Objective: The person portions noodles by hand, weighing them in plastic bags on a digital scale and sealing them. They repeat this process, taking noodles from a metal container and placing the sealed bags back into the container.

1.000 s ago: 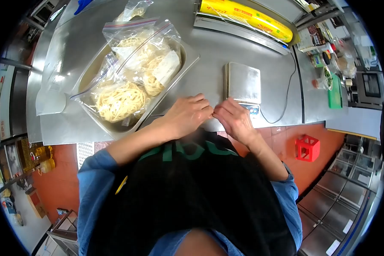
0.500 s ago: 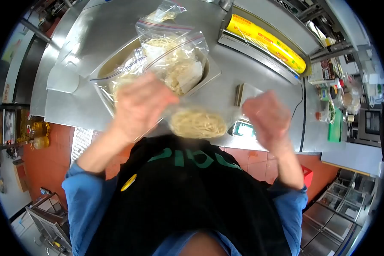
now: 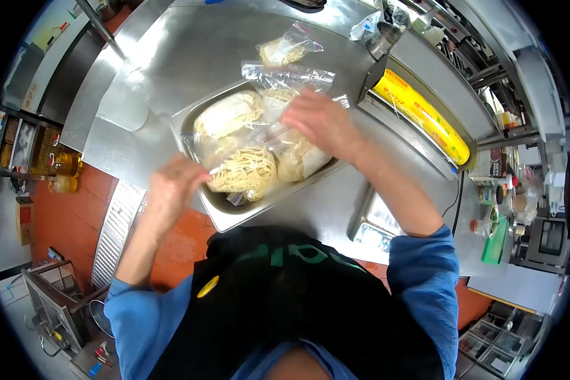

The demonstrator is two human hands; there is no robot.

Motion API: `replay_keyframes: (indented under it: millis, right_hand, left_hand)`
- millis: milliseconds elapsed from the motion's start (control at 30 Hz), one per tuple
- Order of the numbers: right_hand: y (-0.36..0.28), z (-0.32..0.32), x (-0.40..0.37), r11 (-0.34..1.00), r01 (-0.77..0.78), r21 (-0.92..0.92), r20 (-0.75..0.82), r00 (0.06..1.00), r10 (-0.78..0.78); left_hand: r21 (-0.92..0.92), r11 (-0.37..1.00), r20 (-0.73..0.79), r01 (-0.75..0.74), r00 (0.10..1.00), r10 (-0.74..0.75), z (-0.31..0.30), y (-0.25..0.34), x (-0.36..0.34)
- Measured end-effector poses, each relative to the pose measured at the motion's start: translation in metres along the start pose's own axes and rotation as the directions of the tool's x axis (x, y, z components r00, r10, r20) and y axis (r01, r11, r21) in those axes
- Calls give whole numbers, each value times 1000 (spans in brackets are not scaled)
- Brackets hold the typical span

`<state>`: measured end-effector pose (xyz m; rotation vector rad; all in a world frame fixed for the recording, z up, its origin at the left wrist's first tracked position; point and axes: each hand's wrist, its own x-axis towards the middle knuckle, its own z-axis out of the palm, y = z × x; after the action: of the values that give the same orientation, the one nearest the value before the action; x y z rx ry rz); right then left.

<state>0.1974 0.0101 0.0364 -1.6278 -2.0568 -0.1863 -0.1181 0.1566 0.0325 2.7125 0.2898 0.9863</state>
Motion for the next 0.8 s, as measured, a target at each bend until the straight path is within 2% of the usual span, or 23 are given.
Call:
replay_keyframes:
  millis: [33, 67, 100, 133, 167, 200, 233, 267, 300, 333, 367, 433, 467, 500, 533, 567, 633, 667, 733, 767, 800]
  right_hand:
    - [0, 2, -5, 996, -75, 58, 122, 990, 68]
    - [1, -2, -6, 995, -77, 56, 132, 989, 69]
    - [0, -13, -1, 994, -98, 51, 72, 993, 94]
    - [4, -21, 3, 992, -117, 49, 12, 993, 117]
    - [15, -28, 5, 993, -113, 47, 20, 994, 112]
    - [31, -36, 8, 950, -280, 142, -40, 957, 288]
    - [46, -41, 14, 871, -426, 243, -88, 885, 457]
    - [62, -41, 21, 878, -418, 236, -97, 888, 449]
    - [82, -37, 26, 784, -573, 238, -118, 785, 609]
    - [106, -30, 30, 665, -705, 248, -141, 652, 745]
    - [160, 1, 14, 653, -740, 162, -146, 637, 757]
    - [264, 59, -16, 610, -792, -13, -154, 605, 781]
    - [270, 66, -4, 620, -785, -1, -168, 611, 774]
    - [268, 79, 10, 323, -902, 286, 20, 343, 939]
    - [267, 91, 22, -63, -881, 470, 290, 87, 953]
    - [273, 110, 29, -223, -818, 530, 391, 3, 920]
    - [291, 146, 40, -101, -799, 592, 278, 85, 957]
    - [302, 160, 46, 34, -808, 589, 171, 166, 971]
    - [313, 163, 58, 328, -783, 529, -14, 379, 925]
    - [312, 152, 62, 475, -733, 488, -89, 499, 862]
    - [300, 126, 69, 609, -661, 437, -136, 621, 772]
  left_hand:
    - [-76, 986, 151, 149, 979, -136, 3, 2, -6]
    - [-130, 944, 306, 302, 918, -252, 8, 2, -6]
    - [-139, 941, 304, 307, 918, -255, 6, 3, 9]
    - [-131, 962, 155, 240, 963, -220, -3, 5, 35]
    - [-107, 979, 0, 176, 984, -177, -6, 2, 54]
    - [-114, 960, 92, 255, 965, -245, 1, -9, 60]
    - [-112, 961, 82, 252, 966, -244, 13, -13, 66]
    - [-37, 991, 158, 131, 980, -123, 30, -14, 74]
    - [29, 1000, 240, 1, 971, -7, 48, -16, 81]
    - [-22, 1000, 392, 6, 920, 3, 65, -15, 74]
    - [-66, 998, 531, 16, 847, 21, 74, -8, 63]
    - [-187, 980, 538, 71, 842, 42, 73, 11, 53]
    - [-182, 979, 553, 92, 833, 25, 69, 18, 51]
    - [-177, 977, 570, 119, 822, 3, 65, 22, 48]
    - [-160, 980, 570, 118, 822, -6, 64, 25, 43]
    - [-169, 971, 555, 168, 831, -48, 64, 26, 39]
    - [-165, 962, 533, 217, 840, -98, 65, 26, 35]
    - [-169, 955, 522, 246, 844, -125, 66, 26, 34]
    - [-185, 951, 469, 247, 873, -135, 65, 27, 39]
    - [-195, 952, 472, 237, 873, -121, 63, 28, 43]
    - [-170, 962, 400, 215, 907, -132, 61, 31, 46]
